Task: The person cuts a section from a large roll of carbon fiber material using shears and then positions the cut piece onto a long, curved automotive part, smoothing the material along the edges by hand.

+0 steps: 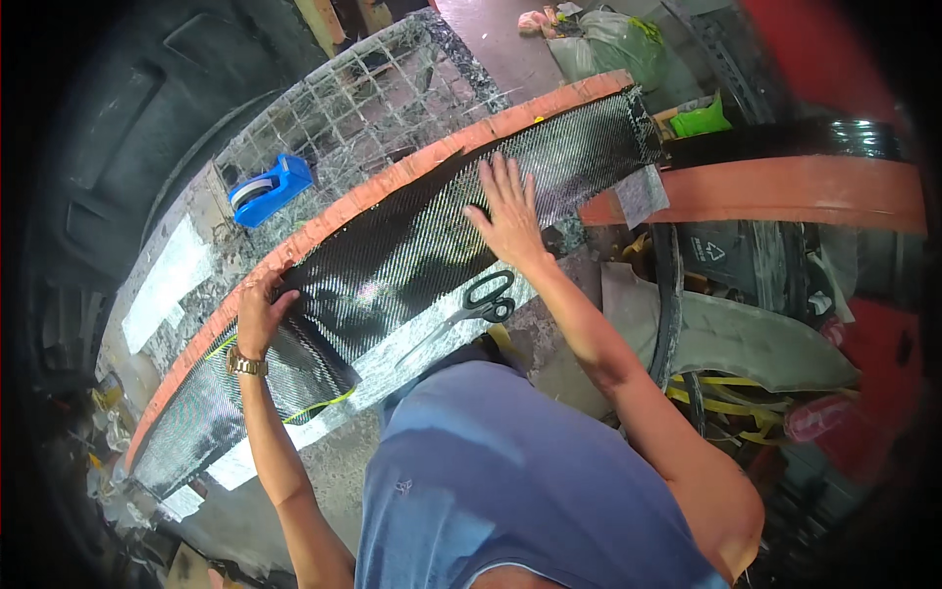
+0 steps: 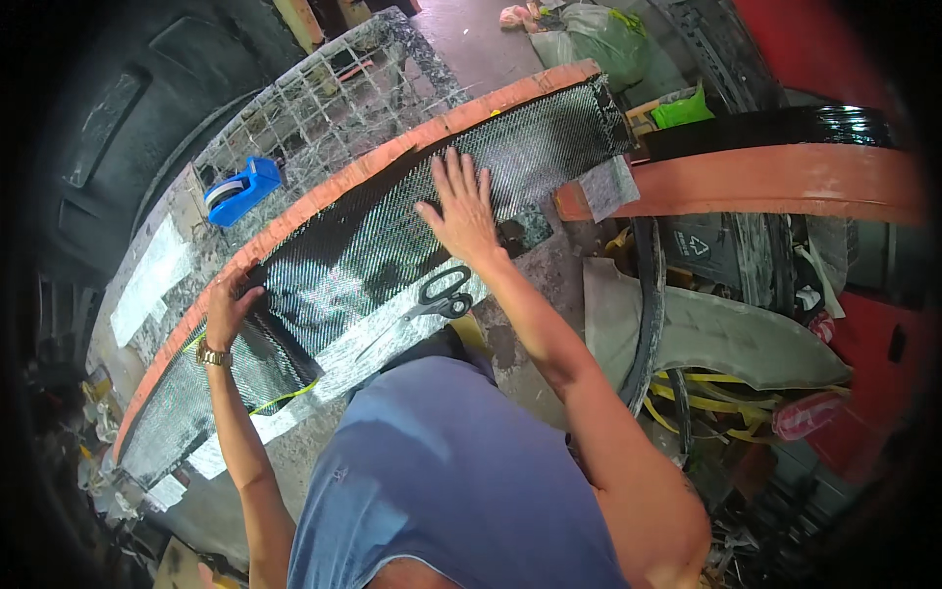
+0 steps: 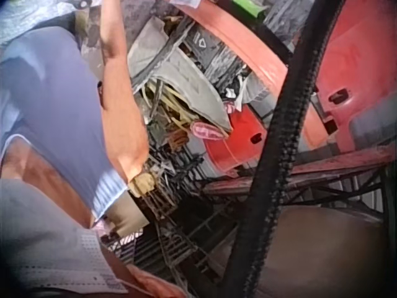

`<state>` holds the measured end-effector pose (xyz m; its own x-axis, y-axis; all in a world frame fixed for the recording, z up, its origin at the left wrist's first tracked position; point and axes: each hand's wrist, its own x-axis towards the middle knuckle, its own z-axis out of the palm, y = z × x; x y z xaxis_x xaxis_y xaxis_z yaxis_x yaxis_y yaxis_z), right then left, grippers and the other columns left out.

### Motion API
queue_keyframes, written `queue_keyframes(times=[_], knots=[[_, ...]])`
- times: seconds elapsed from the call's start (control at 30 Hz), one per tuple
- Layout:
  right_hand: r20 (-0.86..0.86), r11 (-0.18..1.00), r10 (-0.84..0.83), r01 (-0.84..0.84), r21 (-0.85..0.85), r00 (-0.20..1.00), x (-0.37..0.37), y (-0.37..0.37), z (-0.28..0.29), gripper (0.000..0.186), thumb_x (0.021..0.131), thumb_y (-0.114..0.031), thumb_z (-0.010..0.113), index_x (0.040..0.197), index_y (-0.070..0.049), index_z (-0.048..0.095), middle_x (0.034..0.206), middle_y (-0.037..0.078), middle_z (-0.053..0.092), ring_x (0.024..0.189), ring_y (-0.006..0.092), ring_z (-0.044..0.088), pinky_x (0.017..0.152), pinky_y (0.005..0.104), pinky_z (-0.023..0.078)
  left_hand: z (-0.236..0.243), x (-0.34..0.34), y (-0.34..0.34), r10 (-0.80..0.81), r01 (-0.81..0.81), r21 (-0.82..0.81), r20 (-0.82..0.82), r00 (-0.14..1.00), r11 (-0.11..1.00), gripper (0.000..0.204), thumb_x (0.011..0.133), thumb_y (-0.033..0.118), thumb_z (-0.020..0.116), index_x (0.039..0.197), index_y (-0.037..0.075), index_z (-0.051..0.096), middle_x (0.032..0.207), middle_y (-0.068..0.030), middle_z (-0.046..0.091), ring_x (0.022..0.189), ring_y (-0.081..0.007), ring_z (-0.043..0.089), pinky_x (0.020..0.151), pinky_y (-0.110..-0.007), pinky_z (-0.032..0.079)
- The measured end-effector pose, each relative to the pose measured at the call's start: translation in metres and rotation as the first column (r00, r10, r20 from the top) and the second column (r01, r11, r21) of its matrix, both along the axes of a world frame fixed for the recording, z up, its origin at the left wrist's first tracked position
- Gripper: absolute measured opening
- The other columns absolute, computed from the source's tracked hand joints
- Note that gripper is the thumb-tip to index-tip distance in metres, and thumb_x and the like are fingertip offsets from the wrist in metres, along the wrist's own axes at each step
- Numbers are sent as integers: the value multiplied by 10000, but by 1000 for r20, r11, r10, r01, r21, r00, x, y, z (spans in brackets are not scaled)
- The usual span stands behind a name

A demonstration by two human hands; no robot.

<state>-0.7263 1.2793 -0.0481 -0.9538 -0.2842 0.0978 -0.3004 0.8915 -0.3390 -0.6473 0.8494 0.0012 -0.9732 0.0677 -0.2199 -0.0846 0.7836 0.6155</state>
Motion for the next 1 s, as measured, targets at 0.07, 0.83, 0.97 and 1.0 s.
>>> queue_keyframes(times=[0.07, 0.83, 0.97, 1.0], knots=[[1, 998, -47, 47, 42, 999, 0, 20, 2, 765, 971, -490, 485, 1534, -26, 255, 1611, 215, 175, 1484, 417, 147, 1184, 584, 97, 0, 2, 1, 7, -7, 4, -30, 1000, 1000, 352, 766, 170, 792, 1032, -20, 661, 875, -171, 688, 798, -310, 670, 728, -387, 503], [108, 917, 338, -353, 187, 935, 37, -23, 15, 824, 949, -579, 460, 1533, -33, 258, 1608, 199, 180, 1475, 401, 180, 1178, 596, 140, 5, -1, 2, -57, 53, -69, -58, 997, 996, 377, 756, 186, 804, 1061, 9, 671, 877, -157, 697, 791, -317, 667, 732, -401, 507], [100, 920, 322, -336, 200, 941, 46, -47, 20, 830, 937, -586, 471, 1519, -20, 295, 1601, 176, 214, 1485, 362, 168, 1190, 572, 116, 6, 1, 4, -43, 40, -71, -54, 998, 997, 378, 758, 174, 802, 1075, 16, 670, 849, -156, 698, 773, -330, 668, 722, -401, 508], [104, 923, 318, -333, 195, 942, 51, -54, 19, 831, 936, -590, 468, 1515, -19, 302, 1603, 175, 212, 1487, 361, 165, 1191, 571, 112, 8, 4, 5, -35, 32, -81, -43, 998, 996, 374, 758, 172, 801, 1073, 17, 669, 842, -155, 698, 766, -331, 668, 718, -401, 507]])
